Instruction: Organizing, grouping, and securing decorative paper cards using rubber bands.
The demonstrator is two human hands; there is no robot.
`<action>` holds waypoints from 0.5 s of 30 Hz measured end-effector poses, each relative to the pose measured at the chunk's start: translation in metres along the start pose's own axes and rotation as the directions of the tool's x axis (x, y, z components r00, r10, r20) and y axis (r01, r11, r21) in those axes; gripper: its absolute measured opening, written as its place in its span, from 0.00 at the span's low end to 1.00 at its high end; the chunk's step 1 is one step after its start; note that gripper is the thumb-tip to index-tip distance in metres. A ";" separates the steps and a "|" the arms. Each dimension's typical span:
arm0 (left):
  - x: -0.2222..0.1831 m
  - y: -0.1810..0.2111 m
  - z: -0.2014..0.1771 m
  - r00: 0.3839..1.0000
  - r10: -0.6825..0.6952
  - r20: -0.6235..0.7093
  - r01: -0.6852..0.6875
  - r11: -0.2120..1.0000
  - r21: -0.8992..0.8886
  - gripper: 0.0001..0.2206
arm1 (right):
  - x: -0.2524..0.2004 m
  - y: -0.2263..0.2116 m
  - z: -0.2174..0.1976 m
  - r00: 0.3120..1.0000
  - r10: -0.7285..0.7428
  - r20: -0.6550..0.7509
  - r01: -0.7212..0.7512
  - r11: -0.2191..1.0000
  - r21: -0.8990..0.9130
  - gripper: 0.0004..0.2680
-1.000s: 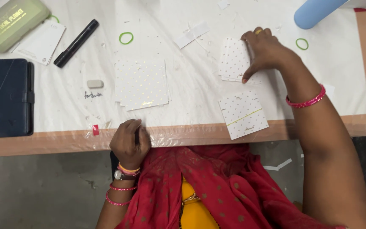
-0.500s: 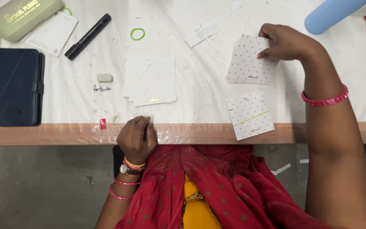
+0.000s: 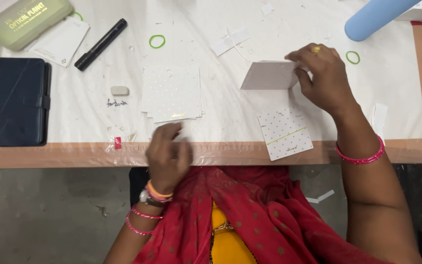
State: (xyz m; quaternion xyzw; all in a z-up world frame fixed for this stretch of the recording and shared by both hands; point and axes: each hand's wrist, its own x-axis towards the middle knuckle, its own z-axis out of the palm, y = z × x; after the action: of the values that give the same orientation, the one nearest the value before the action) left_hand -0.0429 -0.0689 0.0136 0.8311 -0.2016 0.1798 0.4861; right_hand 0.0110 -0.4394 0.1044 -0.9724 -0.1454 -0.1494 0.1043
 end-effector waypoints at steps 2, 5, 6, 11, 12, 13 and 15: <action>0.027 0.026 0.016 0.997 0.056 0.059 -0.052 0.996 -0.067 0.19 | -0.007 0.010 0.010 0.999 0.045 -0.001 -0.044 0.990 0.131 0.11; 0.066 0.024 0.070 0.982 0.105 0.155 -0.073 0.977 -0.200 0.31 | -0.023 0.028 0.038 0.985 0.169 -0.043 -0.122 0.846 0.519 0.16; 0.075 0.017 0.093 0.975 0.086 0.207 -0.031 0.966 -0.258 0.36 | -0.032 0.035 0.051 0.964 0.259 -0.052 -0.136 0.653 0.745 0.19; 0.090 0.008 0.188 0.986 0.032 0.164 0.018 0.956 -0.294 0.41 | -0.039 0.021 0.093 0.885 0.464 0.020 -0.112 0.171 0.979 0.25; 0.090 0.017 0.197 0.985 -0.003 0.171 0.057 0.948 -0.312 0.42 | -0.038 0.017 0.100 0.881 0.471 0.049 -0.079 0.044 0.996 0.24; 0.091 0.020 0.196 0.986 -0.002 0.169 0.055 0.949 -0.311 0.42 | -0.034 0.013 0.095 0.882 0.469 0.048 -0.077 0.044 0.996 0.24; 0.087 0.026 0.193 0.979 -0.053 0.197 0.119 0.933 -0.339 0.39 | -0.030 0.003 0.086 0.836 0.535 0.122 -0.165 0.032 0.986 0.16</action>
State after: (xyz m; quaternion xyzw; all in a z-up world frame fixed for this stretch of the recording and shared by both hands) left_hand 0.0381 -0.2647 -0.0135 0.7527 -0.2378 0.0418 0.6125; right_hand 0.0072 -0.4286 0.0136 -0.6316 0.0572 -0.1234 0.7633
